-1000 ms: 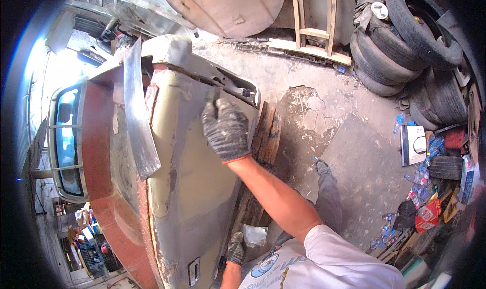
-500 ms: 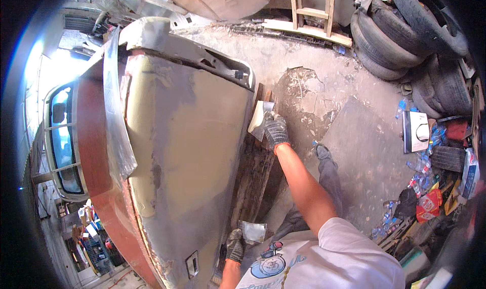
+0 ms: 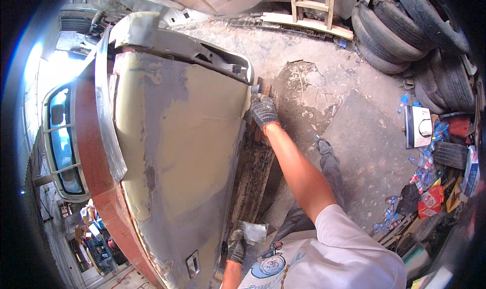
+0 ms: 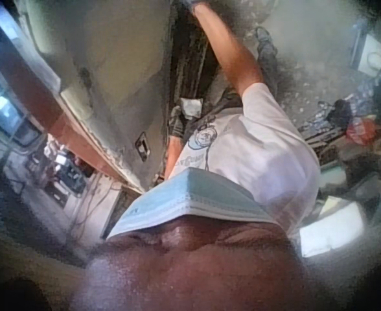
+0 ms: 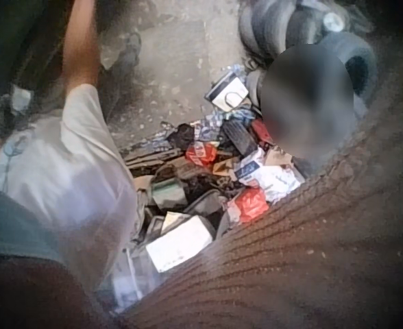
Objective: The person applies a thick paste-like body filler to a car door using a metal spreader. They repeatedly scoop filler onto the spreader and smooth it over the door surface, working along the edges and flat areas.
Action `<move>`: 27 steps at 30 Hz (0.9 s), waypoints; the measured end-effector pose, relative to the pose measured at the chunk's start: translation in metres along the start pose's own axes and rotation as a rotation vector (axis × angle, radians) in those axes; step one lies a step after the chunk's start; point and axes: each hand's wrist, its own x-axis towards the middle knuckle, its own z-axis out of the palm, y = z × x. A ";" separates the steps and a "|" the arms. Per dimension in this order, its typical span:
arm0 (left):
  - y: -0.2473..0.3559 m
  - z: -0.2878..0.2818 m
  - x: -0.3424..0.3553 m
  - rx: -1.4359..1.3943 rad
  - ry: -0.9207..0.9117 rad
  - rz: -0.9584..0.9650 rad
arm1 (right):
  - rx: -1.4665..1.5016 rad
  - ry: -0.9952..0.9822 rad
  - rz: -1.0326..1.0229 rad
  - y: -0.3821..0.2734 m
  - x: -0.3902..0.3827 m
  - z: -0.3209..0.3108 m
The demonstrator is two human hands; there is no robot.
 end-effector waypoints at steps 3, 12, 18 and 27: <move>-0.001 -0.004 0.000 0.120 -0.005 0.014 | 0.001 -0.049 -0.026 -0.009 0.003 0.003; 0.008 0.010 0.004 0.104 -0.019 -0.022 | 0.141 0.077 -0.156 -0.103 -0.029 -0.017; 0.022 0.024 0.003 0.011 -0.089 -0.005 | 0.144 0.297 -0.492 -0.196 -0.070 -0.049; 0.026 0.023 0.006 -0.073 -0.096 -0.026 | 0.263 0.166 -0.537 -0.171 -0.088 -0.070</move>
